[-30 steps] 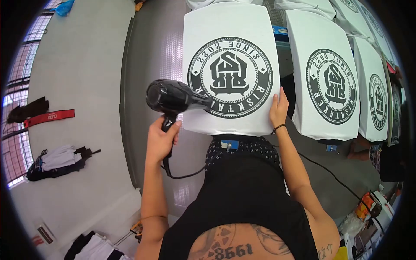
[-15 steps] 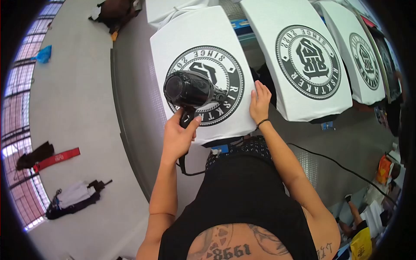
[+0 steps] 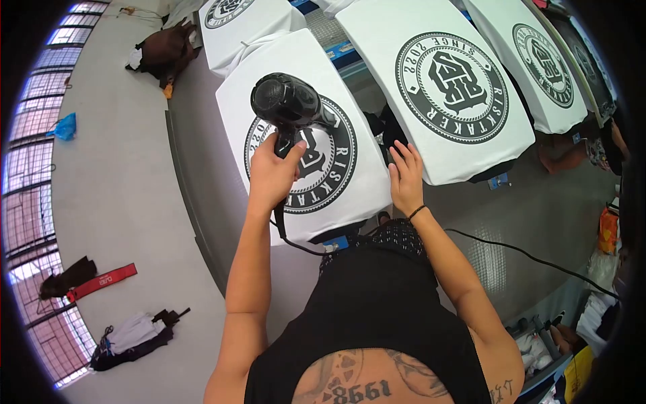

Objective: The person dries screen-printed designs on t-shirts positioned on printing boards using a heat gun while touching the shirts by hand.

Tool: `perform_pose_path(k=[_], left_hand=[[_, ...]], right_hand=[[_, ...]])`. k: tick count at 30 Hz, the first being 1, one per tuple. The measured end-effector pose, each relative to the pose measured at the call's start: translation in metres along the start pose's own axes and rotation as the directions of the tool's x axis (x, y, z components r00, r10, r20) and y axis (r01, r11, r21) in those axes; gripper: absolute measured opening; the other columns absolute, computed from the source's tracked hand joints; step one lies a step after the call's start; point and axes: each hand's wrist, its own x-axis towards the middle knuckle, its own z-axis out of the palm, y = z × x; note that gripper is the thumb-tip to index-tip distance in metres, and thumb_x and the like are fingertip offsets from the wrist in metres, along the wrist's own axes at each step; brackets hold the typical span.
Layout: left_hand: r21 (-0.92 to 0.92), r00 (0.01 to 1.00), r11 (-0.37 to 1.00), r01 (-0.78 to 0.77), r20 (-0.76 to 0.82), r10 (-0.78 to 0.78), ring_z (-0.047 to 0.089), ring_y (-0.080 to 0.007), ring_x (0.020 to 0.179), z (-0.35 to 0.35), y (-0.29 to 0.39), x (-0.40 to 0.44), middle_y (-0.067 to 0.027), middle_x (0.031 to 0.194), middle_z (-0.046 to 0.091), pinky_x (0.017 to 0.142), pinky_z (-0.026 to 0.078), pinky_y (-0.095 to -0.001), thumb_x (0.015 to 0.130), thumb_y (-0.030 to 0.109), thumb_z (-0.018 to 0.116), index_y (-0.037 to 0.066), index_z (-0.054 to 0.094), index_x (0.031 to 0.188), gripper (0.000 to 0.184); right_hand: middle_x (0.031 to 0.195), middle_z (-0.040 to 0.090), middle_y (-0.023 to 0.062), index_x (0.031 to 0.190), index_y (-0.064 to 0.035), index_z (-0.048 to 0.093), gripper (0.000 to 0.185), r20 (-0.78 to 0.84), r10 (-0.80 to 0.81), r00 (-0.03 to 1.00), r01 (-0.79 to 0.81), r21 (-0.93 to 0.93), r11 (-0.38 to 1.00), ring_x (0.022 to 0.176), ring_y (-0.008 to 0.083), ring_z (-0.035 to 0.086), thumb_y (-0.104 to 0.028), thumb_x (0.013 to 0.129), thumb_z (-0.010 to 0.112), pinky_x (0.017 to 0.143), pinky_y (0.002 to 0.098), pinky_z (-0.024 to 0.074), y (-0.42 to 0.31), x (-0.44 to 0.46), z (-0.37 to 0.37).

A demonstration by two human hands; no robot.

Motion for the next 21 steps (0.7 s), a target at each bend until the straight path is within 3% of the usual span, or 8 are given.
perform_pose_path(k=[4, 6, 9, 11, 15, 17, 21], left_hand=[[-0.175, 0.996, 0.982, 0.065, 0.065, -0.055, 0.059, -0.0096, 0.05, 0.0, 0.001, -0.008, -0.0033, 0.059, 0.06, 0.05, 0.047, -0.0265, 0.092, 0.024, 0.072, -0.007, 0.062, 0.113, 0.038], [-0.016, 0.998, 0.998, 0.055, 0.034, -0.055, 0.058, -0.0094, 0.05, 0.001, 0.001, -0.015, -0.0031, 0.06, 0.06, 0.049, 0.046, -0.0261, 0.093, 0.023, 0.071, -0.007, 0.062, 0.114, 0.038], [-0.016, 0.999, 0.999, 0.048, 0.0, -0.048, 0.057, -0.0089, 0.05, 0.007, 0.0, -0.029, -0.0029, 0.061, 0.06, 0.048, 0.046, -0.0255, 0.093, 0.022, 0.071, -0.008, 0.062, 0.114, 0.038], [-0.095, 0.996, 0.993, 0.076, 0.049, -0.072, 0.058, -0.0092, 0.05, 0.001, -0.007, -0.037, -0.0037, 0.061, 0.061, 0.049, 0.046, -0.0256, 0.092, 0.023, 0.072, -0.009, 0.062, 0.116, 0.042], [0.066, 0.996, 0.994, 0.092, -0.004, -0.092, 0.062, -0.0115, 0.053, -0.001, -0.005, -0.043, -0.0073, 0.062, 0.063, 0.052, 0.048, -0.0282, 0.091, 0.025, 0.073, -0.011, 0.061, 0.122, 0.05], [0.112, 0.999, 0.994, 0.018, -0.05, -0.013, 0.064, -0.0147, 0.056, 0.001, -0.002, -0.027, -0.0088, 0.063, 0.064, 0.056, 0.051, -0.0299, 0.09, 0.026, 0.073, -0.009, 0.061, 0.125, 0.051], [-0.001, 0.999, 0.999, 0.037, -0.039, -0.037, 0.065, -0.0164, 0.057, 0.007, -0.005, -0.003, -0.0087, 0.063, 0.064, 0.057, 0.051, -0.0311, 0.09, 0.026, 0.073, -0.008, 0.062, 0.123, 0.049]], right_hand=[[0.15, 0.05, 0.0103, 0.135, -0.0024, 0.06, 0.037, 0.035, 0.001, 0.999, 0.001, -0.05, 0.999, 0.143, 0.0384, 0.035, -0.011, 0.1, 0.055, 0.118, 0.0479, 0.0288, 0.007, -0.006, 0.004], [0.15, 0.05, 0.0103, 0.135, -0.002, 0.06, 0.038, 0.044, -0.006, 0.999, 0.011, -0.098, 0.995, 0.144, 0.0388, 0.034, -0.012, 0.099, 0.056, 0.118, 0.0484, 0.0286, 0.009, -0.007, 0.007], [0.152, 0.048, 0.0104, 0.137, -0.0017, 0.059, 0.04, 0.071, -0.049, 0.996, 0.058, -0.135, 0.989, 0.144, 0.0395, 0.033, -0.013, 0.099, 0.057, 0.118, 0.0498, 0.0281, 0.004, -0.003, 0.012], [0.153, 0.045, 0.0126, 0.139, -0.0013, 0.055, 0.045, 0.113, -0.06, 0.992, 0.077, -0.151, 0.985, 0.146, 0.0418, 0.03, -0.02, 0.099, 0.056, 0.118, 0.0575, 0.0247, 0.003, 0.001, 0.017], [0.156, 0.041, 0.0131, 0.142, -0.0009, 0.053, 0.049, 0.141, -0.08, 0.987, 0.104, -0.17, 0.98, 0.148, 0.0421, 0.027, -0.026, 0.1, 0.056, 0.119, 0.0595, 0.021, 0.002, 0.01, 0.032], [0.159, 0.038, 0.0134, 0.144, 0.0, 0.051, 0.054, 0.169, -0.099, 0.981, 0.144, -0.28, 0.949, 0.149, 0.0421, 0.025, -0.031, 0.1, 0.056, 0.12, 0.0601, 0.0178, 0.001, 0.016, 0.041], [0.16, 0.036, 0.0136, 0.145, 0.0004, 0.05, 0.056, 0.187, -0.084, 0.979, 0.135, -0.282, 0.95, 0.15, 0.0421, 0.023, -0.033, 0.1, 0.056, 0.121, 0.0604, 0.0141, 0.001, 0.023, 0.049]])
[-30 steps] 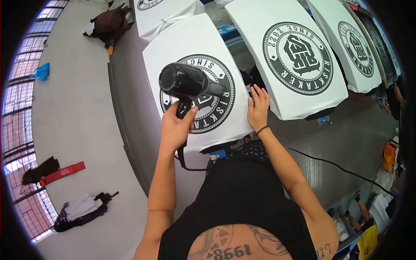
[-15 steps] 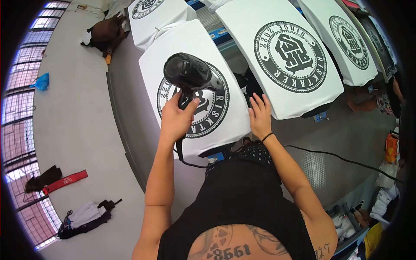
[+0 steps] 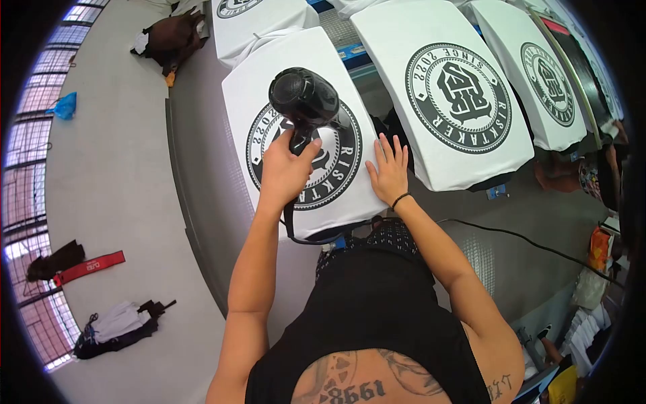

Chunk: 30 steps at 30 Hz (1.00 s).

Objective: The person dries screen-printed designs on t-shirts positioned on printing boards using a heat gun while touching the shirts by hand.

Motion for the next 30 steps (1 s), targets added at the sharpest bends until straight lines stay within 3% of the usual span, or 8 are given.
perform_pose_path(k=[4, 8, 12, 16, 19, 21, 25, 30], left_hand=[[-0.071, 0.991, 0.995, 0.066, 0.124, -0.057, 0.061, -0.0127, 0.054, -0.009, 0.0, -0.025, -0.0067, 0.062, 0.063, 0.054, 0.049, -0.0299, 0.09, 0.027, 0.074, -0.008, 0.062, 0.125, 0.051], [0.028, 1.0, 0.999, -0.019, -0.02, 0.019, 0.057, -0.0093, 0.052, -0.009, -0.009, -0.058, -0.0043, 0.062, 0.061, 0.05, 0.046, -0.0262, 0.091, 0.027, 0.074, -0.009, 0.062, 0.123, 0.05], [-0.094, 0.993, 0.989, 0.117, 0.029, -0.115, 0.059, -0.0097, 0.055, -0.019, -0.024, -0.073, -0.0048, 0.064, 0.063, 0.053, 0.049, -0.0264, 0.09, 0.026, 0.075, -0.009, 0.06, 0.128, 0.054], [-0.012, 0.993, 0.995, 0.103, -0.052, -0.104, 0.058, -0.0088, 0.055, -0.019, -0.031, -0.088, -0.0039, 0.065, 0.062, 0.053, 0.048, -0.0259, 0.091, 0.024, 0.074, -0.008, 0.061, 0.127, 0.05], [-0.105, 0.987, 0.982, 0.16, 0.02, -0.159, 0.057, -0.0082, 0.055, -0.028, -0.039, -0.103, -0.0026, 0.065, 0.061, 0.053, 0.048, -0.0257, 0.091, 0.023, 0.074, -0.007, 0.062, 0.126, 0.048], [-0.046, 0.988, 0.989, 0.14, -0.064, -0.143, 0.057, -0.0081, 0.055, -0.029, -0.041, -0.116, -0.0017, 0.067, 0.061, 0.053, 0.048, -0.0258, 0.091, 0.022, 0.074, -0.005, 0.063, 0.125, 0.045], [-0.137, 0.972, 0.968, 0.208, -0.081, -0.22, 0.057, -0.0078, 0.057, -0.043, -0.059, -0.133, -0.001, 0.073, 0.062, 0.053, 0.048, -0.0253, 0.09, 0.02, 0.076, -0.002, 0.065, 0.123, 0.042], [-0.199, 0.943, 0.952, 0.233, -0.194, -0.271, 0.056, -0.0083, 0.055, -0.061, -0.08, -0.149, -0.0012, 0.07, 0.061, 0.052, 0.047, -0.0259, 0.091, 0.019, 0.075, -0.002, 0.066, 0.115, 0.033]], right_hand=[[0.16, 0.036, 0.0127, 0.145, 0.0004, 0.05, 0.056, -0.012, -0.006, 1.0, 0.006, -0.015, 1.0, 0.15, 0.0418, 0.022, -0.032, 0.1, 0.056, 0.121, 0.0604, 0.0131, 0.004, -0.004, -0.004], [0.16, 0.037, 0.011, 0.144, -0.001, 0.051, 0.054, -0.022, -0.013, 1.0, 0.012, -0.027, 1.0, 0.15, 0.0418, 0.023, -0.029, 0.099, 0.057, 0.121, 0.0609, 0.0132, 0.004, -0.012, -0.018], [0.16, 0.038, 0.0074, 0.146, -0.0029, 0.05, 0.053, 0.015, -0.081, 0.997, 0.082, -0.018, 0.996, 0.149, 0.0409, 0.024, -0.027, 0.1, 0.056, 0.121, 0.0603, 0.0126, -0.001, -0.007, -0.02], [0.16, 0.038, 0.0051, 0.148, -0.0044, 0.048, 0.053, 0.079, -0.197, 0.977, 0.196, 0.025, 0.98, 0.148, 0.0405, 0.025, -0.026, 0.099, 0.056, 0.122, 0.0596, 0.0121, -0.008, 0.01, -0.012], [0.16, 0.039, 0.0048, 0.147, -0.0061, 0.049, 0.053, 0.108, -0.259, 0.96, 0.258, 0.026, 0.966, 0.148, 0.0406, 0.025, -0.031, 0.1, 0.055, 0.121, 0.0607, 0.0116, -0.012, 0.023, -0.002], [0.161, 0.037, 0.0043, 0.148, -0.007, 0.048, 0.057, 0.14, -0.309, 0.941, 0.313, -0.011, 0.95, 0.15, 0.0411, 0.02, -0.038, 0.101, 0.054, 0.121, 0.0632, 0.0093, -0.013, 0.032, 0.004], [0.166, 0.029, 0.0045, 0.156, -0.0083, 0.037, 0.068, 0.198, -0.288, 0.937, 0.308, -0.078, 0.948, 0.153, 0.0419, 0.014, -0.045, 0.1, 0.053, 0.119, 0.0671, 0.0061, -0.018, 0.044, 0.015], [0.166, 0.027, 0.0048, 0.154, -0.0071, 0.041, 0.069, 0.248, -0.293, 0.923, 0.332, -0.135, 0.934, 0.154, 0.0417, 0.011, -0.05, 0.101, 0.049, 0.118, 0.0694, 0.002, -0.019, 0.042, 0.02]])
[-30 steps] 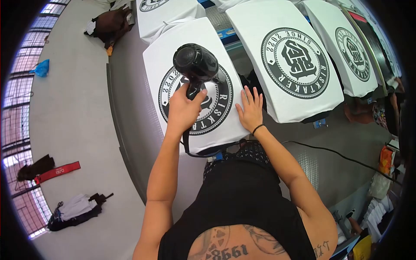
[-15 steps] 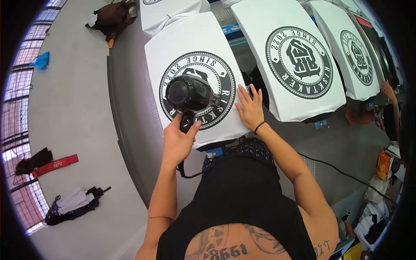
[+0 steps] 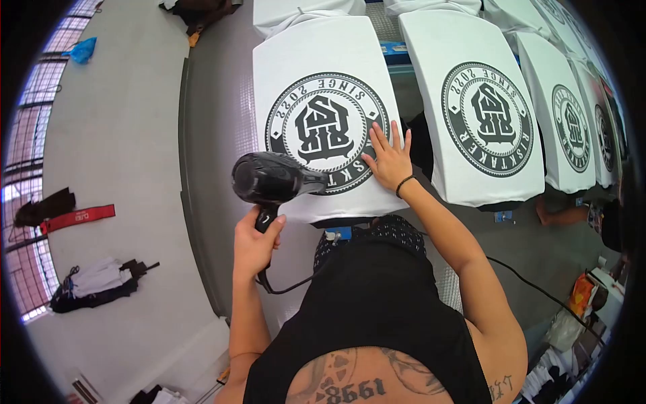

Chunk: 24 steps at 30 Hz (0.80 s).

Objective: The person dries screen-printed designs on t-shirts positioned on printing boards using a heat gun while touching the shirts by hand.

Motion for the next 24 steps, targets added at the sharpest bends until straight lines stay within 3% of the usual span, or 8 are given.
perform_pose_path(k=[12, 19, 24], left_hand=[[0.01, 0.966, 1.0, -0.021, -0.258, 0.022, 0.054, -0.01, 0.049, -0.049, -0.024, 0.047, -0.0021, 0.061, 0.058, 0.048, 0.044, -0.0268, 0.093, 0.017, 0.072, -0.002, 0.064, 0.098, 0.022], [-0.112, 0.973, 0.987, -0.118, -0.214, 0.092, 0.054, -0.0096, 0.05, -0.06, -0.008, 0.11, -0.002, 0.061, 0.058, 0.048, 0.044, -0.0261, 0.093, 0.018, 0.073, -0.003, 0.063, 0.094, 0.023], [-0.067, 0.964, 0.981, -0.183, -0.207, 0.166, 0.057, -0.0101, 0.05, -0.048, 0.013, 0.151, -0.0032, 0.061, 0.061, 0.048, 0.047, -0.0265, 0.091, 0.02, 0.075, -0.003, 0.064, 0.093, 0.025]], right_hand=[[0.167, 0.028, 0.0043, 0.154, -0.0053, 0.04, 0.072, 0.017, 0.007, 1.0, -0.007, -0.018, 1.0, 0.154, 0.043, 0.013, -0.05, 0.1, 0.051, 0.118, 0.0687, 0.0044, -0.005, -0.004, -0.002], [0.167, 0.026, 0.004, 0.155, -0.0046, 0.038, 0.074, 0.019, 0.056, 0.998, -0.055, -0.019, 0.998, 0.154, 0.043, 0.01, -0.049, 0.099, 0.054, 0.119, 0.0682, 0.0028, -0.009, -0.002, -0.004], [0.167, 0.026, 0.0039, 0.155, -0.0049, 0.038, 0.073, 0.056, 0.079, 0.995, -0.077, -0.038, 0.996, 0.155, 0.0424, 0.01, -0.05, 0.099, 0.053, 0.119, 0.068, 0.0017, -0.014, -0.003, -0.008]])
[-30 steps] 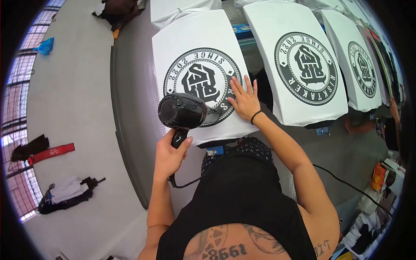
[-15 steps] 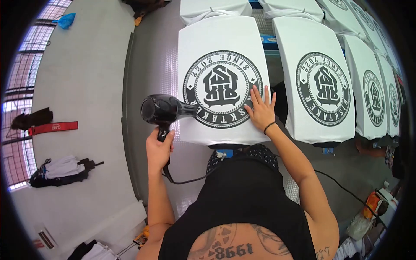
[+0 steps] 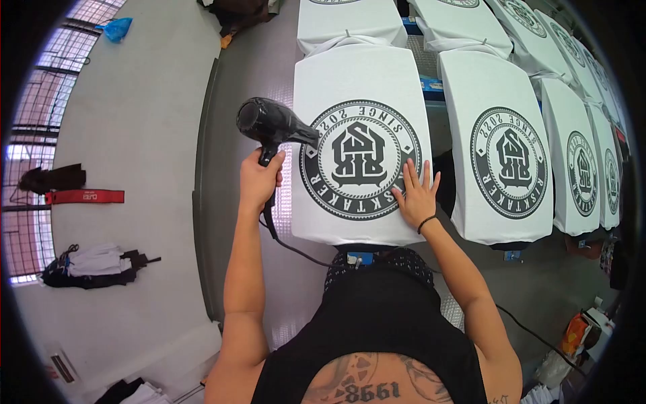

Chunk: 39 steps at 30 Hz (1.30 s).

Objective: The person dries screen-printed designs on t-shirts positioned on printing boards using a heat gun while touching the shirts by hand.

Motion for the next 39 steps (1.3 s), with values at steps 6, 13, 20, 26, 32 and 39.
perform_pose_path(k=[6, 13, 20, 26, 32, 39], left_hand=[[0.036, 0.995, 0.999, -0.025, 0.093, 0.021, 0.059, -0.011, 0.051, 0.022, 0.015, 0.049, -0.0036, 0.063, 0.062, 0.048, 0.048, -0.0267, 0.091, 0.025, 0.074, -0.003, 0.064, 0.093, 0.029], [-0.05, 0.97, 0.995, -0.081, 0.226, 0.09, 0.058, -0.0101, 0.052, 0.066, 0.051, 0.073, -0.0038, 0.066, 0.062, 0.048, 0.048, -0.0258, 0.092, 0.021, 0.074, -0.002, 0.063, 0.09, 0.025], [-0.063, 0.888, 0.996, -0.071, 0.451, 0.092, 0.056, -0.0091, 0.053, 0.114, 0.08, 0.065, -0.0025, 0.068, 0.06, 0.048, 0.047, -0.0251, 0.094, 0.02, 0.073, -0.001, 0.061, 0.09, 0.024], [0.046, 0.855, 0.985, -0.169, 0.504, 0.123, 0.056, -0.0081, 0.051, 0.131, 0.086, 0.045, -0.0024, 0.065, 0.061, 0.048, 0.046, -0.0249, 0.093, 0.02, 0.072, -0.004, 0.065, 0.101, 0.026], [0.076, 0.881, 0.983, -0.166, 0.459, 0.113, 0.057, -0.01, 0.049, 0.119, 0.077, 0.026, -0.0036, 0.058, 0.061, 0.05, 0.048, -0.0279, 0.091, 0.026, 0.073, -0.007, 0.065, 0.117, 0.043], [0.121, 0.915, 0.974, -0.191, 0.38, 0.132, 0.06, -0.0118, 0.05, 0.119, 0.071, 0.026, -0.006, 0.059, 0.063, 0.051, 0.049, -0.0282, 0.09, 0.027, 0.074, -0.008, 0.067, 0.116, 0.045]], right_hand=[[0.168, 0.026, 0.0048, 0.157, -0.0053, 0.035, 0.074, -0.015, 0.025, 1.0, -0.025, 0.016, 1.0, 0.154, 0.0436, 0.012, -0.046, 0.099, 0.055, 0.119, 0.0678, 0.0031, -0.005, 0.0, -0.003], [0.166, 0.029, 0.0051, 0.154, -0.0048, 0.04, 0.072, -0.063, 0.057, 0.996, -0.055, 0.029, 0.998, 0.154, 0.0439, 0.013, -0.049, 0.098, 0.054, 0.118, 0.0699, 0.0049, -0.007, 0.0, 0.001], [0.166, 0.029, 0.0052, 0.153, -0.0055, 0.043, 0.071, -0.138, 0.096, 0.986, -0.089, 0.052, 0.995, 0.154, 0.0441, 0.011, -0.049, 0.098, 0.055, 0.118, 0.0705, 0.0052, -0.01, -0.001, 0.005], [0.167, 0.027, 0.0048, 0.153, -0.0056, 0.042, 0.07, -0.086, 0.098, 0.991, -0.092, 0.071, 0.993, 0.154, 0.0447, 0.009, -0.05, 0.1, 0.051, 0.117, 0.0717, 0.0043, -0.01, -0.002, 0.004], [0.168, 0.025, 0.0054, 0.155, -0.0049, 0.038, 0.073, -0.084, 0.097, 0.992, -0.091, 0.078, 0.993, 0.155, 0.0432, 0.008, -0.05, 0.099, 0.052, 0.119, 0.0683, 0.0016, -0.008, -0.003, 0.004], [0.167, 0.025, 0.0077, 0.153, -0.0021, 0.041, 0.073, -0.126, 0.07, 0.99, -0.061, 0.078, 0.995, 0.154, 0.0446, 0.01, -0.049, 0.099, 0.053, 0.117, 0.0703, 0.0047, -0.005, -0.002, 0.006]])
